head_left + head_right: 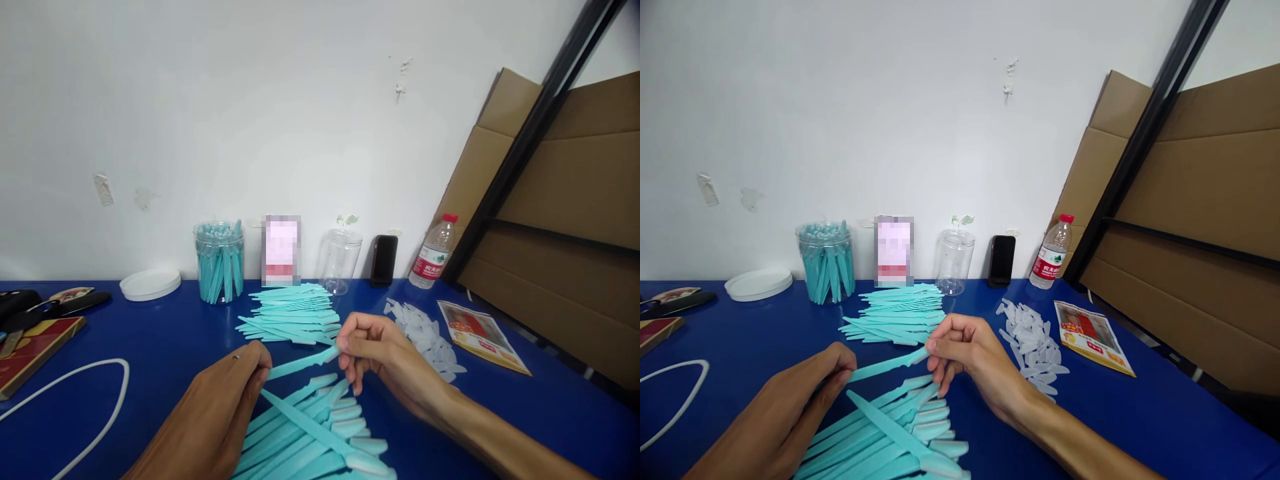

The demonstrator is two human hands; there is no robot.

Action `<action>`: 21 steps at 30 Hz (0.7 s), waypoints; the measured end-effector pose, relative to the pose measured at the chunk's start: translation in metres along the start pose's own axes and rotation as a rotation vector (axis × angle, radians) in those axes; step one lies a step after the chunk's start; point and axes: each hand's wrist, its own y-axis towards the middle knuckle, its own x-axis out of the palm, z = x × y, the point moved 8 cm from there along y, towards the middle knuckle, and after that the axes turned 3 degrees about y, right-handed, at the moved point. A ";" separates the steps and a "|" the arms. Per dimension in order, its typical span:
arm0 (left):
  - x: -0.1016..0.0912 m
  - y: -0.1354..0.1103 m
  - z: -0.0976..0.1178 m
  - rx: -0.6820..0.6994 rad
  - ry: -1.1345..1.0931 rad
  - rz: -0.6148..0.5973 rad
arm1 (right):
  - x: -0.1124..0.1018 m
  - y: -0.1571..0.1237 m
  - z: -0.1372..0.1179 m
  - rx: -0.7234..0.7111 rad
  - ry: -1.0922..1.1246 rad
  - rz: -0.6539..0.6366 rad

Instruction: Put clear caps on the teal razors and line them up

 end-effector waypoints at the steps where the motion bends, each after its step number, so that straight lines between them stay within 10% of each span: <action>1: -0.001 -0.001 0.002 0.001 -0.003 0.019 | 0.004 -0.001 0.000 0.000 0.004 -0.016; 7: -0.008 -0.008 0.016 0.049 0.009 0.108 | 0.009 -0.006 -0.006 -0.058 -0.092 0.003; 15: -0.025 -0.003 0.007 0.033 -0.145 0.238 | 0.034 -0.033 -0.055 -0.452 -0.944 -0.105; 21: -0.009 -0.002 0.026 0.258 0.015 0.094 | -0.033 -0.060 -0.049 -0.311 -0.512 0.325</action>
